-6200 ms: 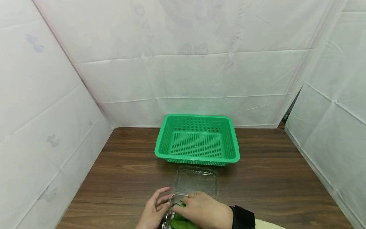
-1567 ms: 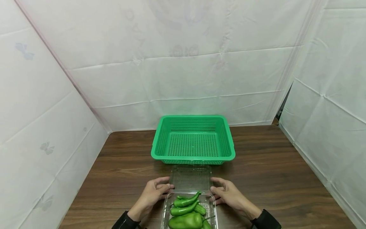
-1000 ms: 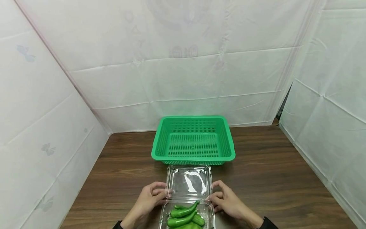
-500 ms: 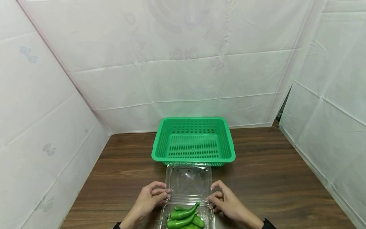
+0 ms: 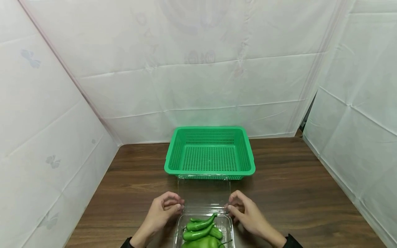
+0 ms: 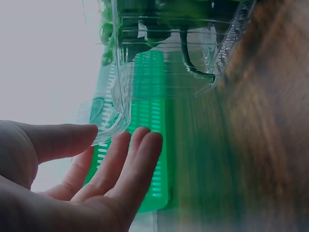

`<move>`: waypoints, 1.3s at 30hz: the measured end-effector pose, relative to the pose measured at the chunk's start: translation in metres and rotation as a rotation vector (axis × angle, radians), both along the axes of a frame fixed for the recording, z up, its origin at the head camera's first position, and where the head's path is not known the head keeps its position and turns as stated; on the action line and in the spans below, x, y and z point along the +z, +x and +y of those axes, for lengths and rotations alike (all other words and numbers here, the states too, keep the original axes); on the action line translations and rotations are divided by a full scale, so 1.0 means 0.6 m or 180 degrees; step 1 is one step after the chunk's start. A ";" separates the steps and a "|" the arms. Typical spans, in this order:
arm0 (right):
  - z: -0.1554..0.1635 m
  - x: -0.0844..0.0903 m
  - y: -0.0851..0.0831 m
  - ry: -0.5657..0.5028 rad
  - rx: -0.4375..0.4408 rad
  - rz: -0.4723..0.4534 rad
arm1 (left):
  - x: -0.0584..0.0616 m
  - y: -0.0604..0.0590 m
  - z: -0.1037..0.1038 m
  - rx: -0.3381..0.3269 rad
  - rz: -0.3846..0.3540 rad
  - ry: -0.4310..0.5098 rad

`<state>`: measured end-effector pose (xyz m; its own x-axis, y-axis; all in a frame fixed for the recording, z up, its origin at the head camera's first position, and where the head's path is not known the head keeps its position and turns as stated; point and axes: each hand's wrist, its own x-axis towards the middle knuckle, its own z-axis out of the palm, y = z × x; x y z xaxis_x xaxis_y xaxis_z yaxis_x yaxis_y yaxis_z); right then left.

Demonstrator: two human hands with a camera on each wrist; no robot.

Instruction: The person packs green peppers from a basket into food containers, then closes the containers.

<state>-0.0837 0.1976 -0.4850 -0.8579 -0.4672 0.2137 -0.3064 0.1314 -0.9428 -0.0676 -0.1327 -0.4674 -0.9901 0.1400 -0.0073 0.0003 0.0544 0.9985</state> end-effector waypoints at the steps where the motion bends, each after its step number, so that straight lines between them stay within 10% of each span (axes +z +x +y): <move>1: -0.001 0.001 -0.003 0.0066 -0.0106 0.0113 | 0.000 -0.003 0.000 0.0042 0.0076 -0.0069; 17: -0.013 0.029 -0.044 0.0559 -0.1006 0.0914 | 0.002 -0.044 0.008 0.0489 0.0370 -0.0621; 28: 0.003 0.063 -0.036 -0.0220 -0.0513 -0.0306 | -0.003 -0.049 0.010 0.0550 0.0330 -0.0599; 39: 0.010 0.073 -0.031 -0.0444 -0.0386 -0.0424 | 0.002 -0.047 0.019 0.0581 0.0299 -0.0339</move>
<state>-0.1021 0.2036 -0.4410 -0.9309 -0.3329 0.1499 -0.1678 0.0253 -0.9855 -0.0958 -0.1212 -0.4663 -0.9960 -0.0381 0.0808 0.0734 0.1670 0.9832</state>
